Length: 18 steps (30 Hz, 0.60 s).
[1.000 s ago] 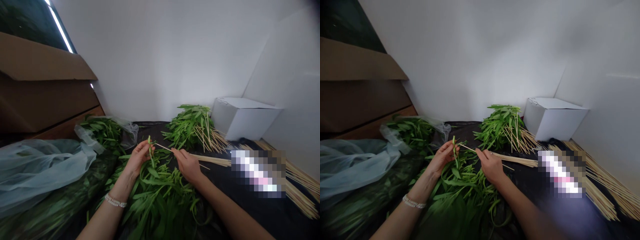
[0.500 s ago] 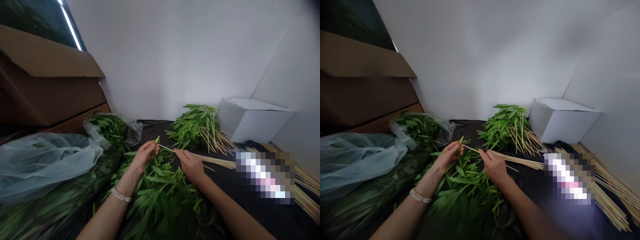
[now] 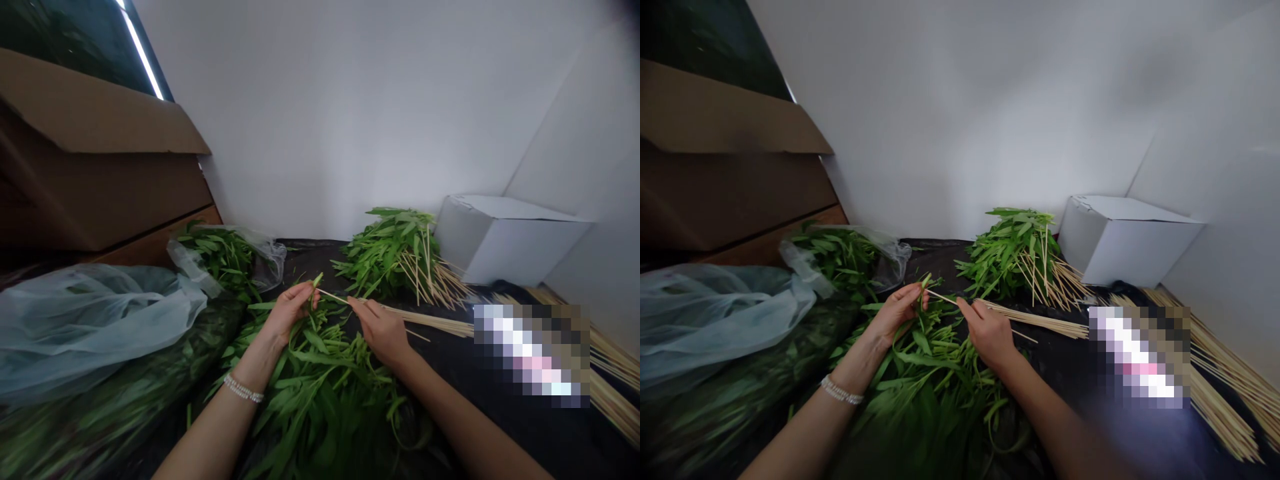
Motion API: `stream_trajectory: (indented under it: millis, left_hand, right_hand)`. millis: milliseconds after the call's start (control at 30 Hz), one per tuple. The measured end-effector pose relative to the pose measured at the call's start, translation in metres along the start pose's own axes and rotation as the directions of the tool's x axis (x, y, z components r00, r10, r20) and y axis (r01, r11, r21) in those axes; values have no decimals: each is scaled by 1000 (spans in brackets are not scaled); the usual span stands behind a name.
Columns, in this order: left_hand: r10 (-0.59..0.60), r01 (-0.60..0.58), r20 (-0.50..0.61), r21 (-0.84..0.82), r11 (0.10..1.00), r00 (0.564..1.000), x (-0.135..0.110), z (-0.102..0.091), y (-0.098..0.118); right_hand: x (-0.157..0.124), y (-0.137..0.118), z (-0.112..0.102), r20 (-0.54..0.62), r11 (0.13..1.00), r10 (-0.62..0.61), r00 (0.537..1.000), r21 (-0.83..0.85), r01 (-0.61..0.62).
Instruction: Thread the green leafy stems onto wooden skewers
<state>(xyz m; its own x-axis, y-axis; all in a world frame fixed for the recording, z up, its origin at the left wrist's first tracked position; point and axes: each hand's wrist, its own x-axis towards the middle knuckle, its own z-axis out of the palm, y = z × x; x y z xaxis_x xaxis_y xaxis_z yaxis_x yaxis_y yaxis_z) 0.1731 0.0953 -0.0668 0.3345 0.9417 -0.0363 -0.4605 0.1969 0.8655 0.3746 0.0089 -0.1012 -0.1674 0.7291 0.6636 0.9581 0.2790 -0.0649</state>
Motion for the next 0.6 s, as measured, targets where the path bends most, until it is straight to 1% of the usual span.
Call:
stream_trajectory:
  millis: [300, 467, 600]
  left_hand:
    - [7, -7, -3, 21, 1000, 1000, -1, 1, 0]
    - [2, -1, -20, 20, 1000, 1000, -1, 2, 1]
    - [-2, 2, -26, 6, 1000, 1000, -2, 4, 1]
  right_hand:
    - [0, -1, -1, -47, 999, -30, 998, -15, 29]
    - [-1, 0, 4, -172, 996, -84, 982, 14, 87]
    - [-1, 1, 7, -188, 994, -98, 977, 34, 106]
